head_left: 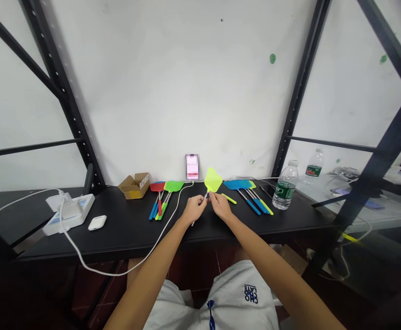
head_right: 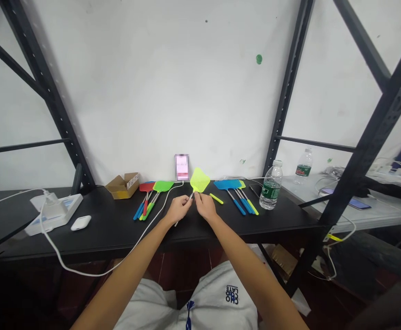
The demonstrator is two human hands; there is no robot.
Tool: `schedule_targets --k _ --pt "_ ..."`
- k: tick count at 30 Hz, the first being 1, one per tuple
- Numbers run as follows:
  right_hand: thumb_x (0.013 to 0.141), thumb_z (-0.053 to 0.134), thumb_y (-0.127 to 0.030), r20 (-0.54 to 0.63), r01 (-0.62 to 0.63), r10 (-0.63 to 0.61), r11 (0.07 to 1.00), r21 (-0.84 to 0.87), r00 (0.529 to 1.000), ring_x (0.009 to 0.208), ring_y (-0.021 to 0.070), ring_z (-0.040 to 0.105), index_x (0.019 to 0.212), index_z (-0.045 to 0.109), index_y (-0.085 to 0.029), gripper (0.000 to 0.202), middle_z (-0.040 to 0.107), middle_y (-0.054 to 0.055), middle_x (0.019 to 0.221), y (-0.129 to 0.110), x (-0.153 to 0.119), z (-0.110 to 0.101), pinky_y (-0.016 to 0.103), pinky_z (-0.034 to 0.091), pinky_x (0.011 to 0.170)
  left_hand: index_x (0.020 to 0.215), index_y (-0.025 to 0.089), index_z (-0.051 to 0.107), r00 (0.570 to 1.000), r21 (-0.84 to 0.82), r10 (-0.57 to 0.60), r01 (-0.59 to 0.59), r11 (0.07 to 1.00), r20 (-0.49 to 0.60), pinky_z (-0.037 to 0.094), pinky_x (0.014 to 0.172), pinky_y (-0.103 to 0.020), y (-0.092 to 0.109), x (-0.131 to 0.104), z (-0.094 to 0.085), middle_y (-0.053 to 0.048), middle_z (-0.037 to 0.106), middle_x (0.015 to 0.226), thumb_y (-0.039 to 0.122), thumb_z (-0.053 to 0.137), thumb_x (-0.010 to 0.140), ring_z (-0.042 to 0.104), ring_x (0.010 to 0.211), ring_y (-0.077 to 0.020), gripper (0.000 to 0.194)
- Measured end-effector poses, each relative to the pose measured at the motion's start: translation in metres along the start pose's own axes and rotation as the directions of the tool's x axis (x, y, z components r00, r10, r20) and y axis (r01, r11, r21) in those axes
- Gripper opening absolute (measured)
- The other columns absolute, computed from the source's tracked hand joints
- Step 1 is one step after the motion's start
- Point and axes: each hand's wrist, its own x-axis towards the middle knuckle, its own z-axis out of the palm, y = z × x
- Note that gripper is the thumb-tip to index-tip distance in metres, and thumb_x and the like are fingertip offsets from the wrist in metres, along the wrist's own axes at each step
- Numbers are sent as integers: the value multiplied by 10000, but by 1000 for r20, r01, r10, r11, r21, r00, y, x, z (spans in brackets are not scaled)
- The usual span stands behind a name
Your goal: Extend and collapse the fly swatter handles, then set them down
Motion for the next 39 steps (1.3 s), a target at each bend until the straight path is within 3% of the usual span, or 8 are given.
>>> schedule_targets --k 3,6,10,16,23,28,39 --pt "907 373 -594 21 -123 122 962 245 992 488 143 514 589 573 -178 561 539 19 500 5 5 2 254 363 520 612 174 466 998 -24 -17 19 1000 63 201 480 -218 1 -1 2 61 408 486 433 529 838 330 467 -74 349" --pt "831 463 -653 56 -233 229 902 362 972 387 119 439 621 577 -172 536 491 -11 452 6 7 2 251 335 437 599 176 431 997 -33 -29 31 999 76 183 481 -220 2 -2 0 67 383 480 444 531 835 303 464 -70 370" --pt "787 543 -636 -2 -208 217 938 278 976 409 119 468 571 555 -177 508 532 3 475 5 6 -1 244 346 452 592 175 411 996 -42 -1 5 999 87 188 493 -219 3 -3 0 69 356 503 446 544 825 286 489 -70 382" --pt "865 448 -562 7 -174 179 946 273 984 423 132 500 514 522 -185 520 526 16 451 6 5 -1 256 397 509 606 171 459 994 5 -8 8 1000 109 206 501 -224 2 -4 4 67 376 504 431 552 819 298 503 -78 349" --pt "819 517 -523 86 -291 295 780 554 952 355 102 411 651 576 -164 400 476 -23 444 7 10 -1 239 324 398 611 170 486 994 34 -18 14 999 111 202 505 -227 5 -2 6 63 388 499 442 558 813 310 509 -85 346" --pt "782 562 -515 161 -372 358 661 651 920 350 78 374 675 572 -159 372 458 -37 443 7 12 -4 213 245 363 617 170 481 992 10 -7 6 1000 123 201 515 -225 8 -1 8 60 389 516 458 550 816 306 518 -86 357" --pt "772 585 -501 174 -383 373 611 693 911 367 65 366 674 564 -156 359 440 -45 456 9 14 -7 199 218 365 601 169 461 992 1 13 -13 1000 129 197 512 -223 8 0 10 66 372 509 456 539 829 291 505 -79 374"
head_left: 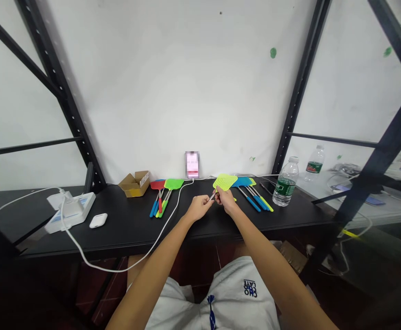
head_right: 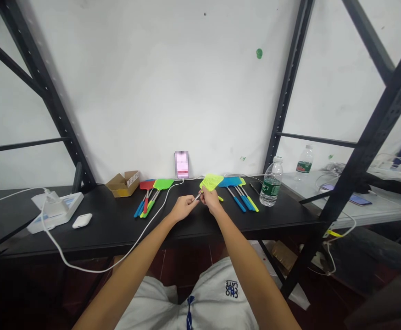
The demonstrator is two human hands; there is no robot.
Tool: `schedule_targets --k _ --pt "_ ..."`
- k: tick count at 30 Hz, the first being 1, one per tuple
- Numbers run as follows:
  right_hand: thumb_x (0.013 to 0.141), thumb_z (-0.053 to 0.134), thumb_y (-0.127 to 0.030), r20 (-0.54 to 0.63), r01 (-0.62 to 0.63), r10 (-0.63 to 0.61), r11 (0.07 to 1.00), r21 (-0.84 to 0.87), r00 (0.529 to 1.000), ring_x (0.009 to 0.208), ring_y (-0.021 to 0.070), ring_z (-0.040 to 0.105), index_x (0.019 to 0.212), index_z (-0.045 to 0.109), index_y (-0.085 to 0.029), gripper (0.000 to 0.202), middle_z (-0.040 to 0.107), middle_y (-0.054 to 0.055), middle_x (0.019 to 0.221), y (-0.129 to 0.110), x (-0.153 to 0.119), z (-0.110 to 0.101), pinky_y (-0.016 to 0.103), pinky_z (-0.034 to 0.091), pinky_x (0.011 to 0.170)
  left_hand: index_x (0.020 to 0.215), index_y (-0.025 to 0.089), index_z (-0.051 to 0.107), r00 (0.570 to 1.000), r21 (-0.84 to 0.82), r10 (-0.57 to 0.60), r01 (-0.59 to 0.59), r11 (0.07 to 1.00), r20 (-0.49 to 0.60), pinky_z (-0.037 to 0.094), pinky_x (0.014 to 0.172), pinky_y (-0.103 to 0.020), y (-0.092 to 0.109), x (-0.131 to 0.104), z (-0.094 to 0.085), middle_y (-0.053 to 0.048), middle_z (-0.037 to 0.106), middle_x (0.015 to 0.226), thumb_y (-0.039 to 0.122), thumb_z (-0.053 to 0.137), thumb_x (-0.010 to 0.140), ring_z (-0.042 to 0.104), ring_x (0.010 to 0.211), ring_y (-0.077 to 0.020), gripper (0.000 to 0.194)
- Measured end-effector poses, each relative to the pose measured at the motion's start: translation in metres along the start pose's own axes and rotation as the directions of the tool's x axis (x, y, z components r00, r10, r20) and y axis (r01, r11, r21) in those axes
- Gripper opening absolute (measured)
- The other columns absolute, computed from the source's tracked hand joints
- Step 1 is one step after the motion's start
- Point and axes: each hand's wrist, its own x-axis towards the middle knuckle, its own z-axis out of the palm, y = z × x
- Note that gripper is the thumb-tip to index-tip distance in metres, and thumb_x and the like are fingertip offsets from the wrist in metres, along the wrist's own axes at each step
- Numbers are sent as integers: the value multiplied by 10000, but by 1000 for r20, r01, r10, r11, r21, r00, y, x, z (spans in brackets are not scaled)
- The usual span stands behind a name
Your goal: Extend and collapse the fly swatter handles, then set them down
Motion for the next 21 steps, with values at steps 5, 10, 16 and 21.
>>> schedule_targets --k 5,10,16,21 --pt "759 606 -492 -23 -2 2 1000 7 1000 365 59 366 674 576 -148 356 438 -50 461 1 1 -2 191 214 365 584 168 455 1000 14 1 -1 1000 -14 207 503 -221 2 -1 0 64 381 497 460 555 818 309 498 -76 388" --pt "789 567 -494 62 -23 26 999 -45 998 347 71 373 685 568 -158 351 457 -45 447 5 -2 0 195 214 345 670 175 507 993 -82 -107 111 990 51 254 443 -205 2 -3 -1 57 480 469 500 511 845 391 394 -74 369" --pt "822 546 -437 180 22 32 957 -289 983 358 86 428 546 508 -177 381 477 -13 418 2 -11 6 203 279 354 691 170 516 981 -225 -157 179 958 114 280 377 -184 -3 0 -1 49 515 464 455 483 867 418 320 -62 336" --pt "838 516 -409 171 -21 72 959 -284 983 336 79 393 527 466 -188 385 440 -26 390 1 -11 8 206 255 353 638 173 487 981 -221 -163 183 958 106 300 385 -171 -4 3 0 65 483 440 327 487 836 417 324 -51 251"
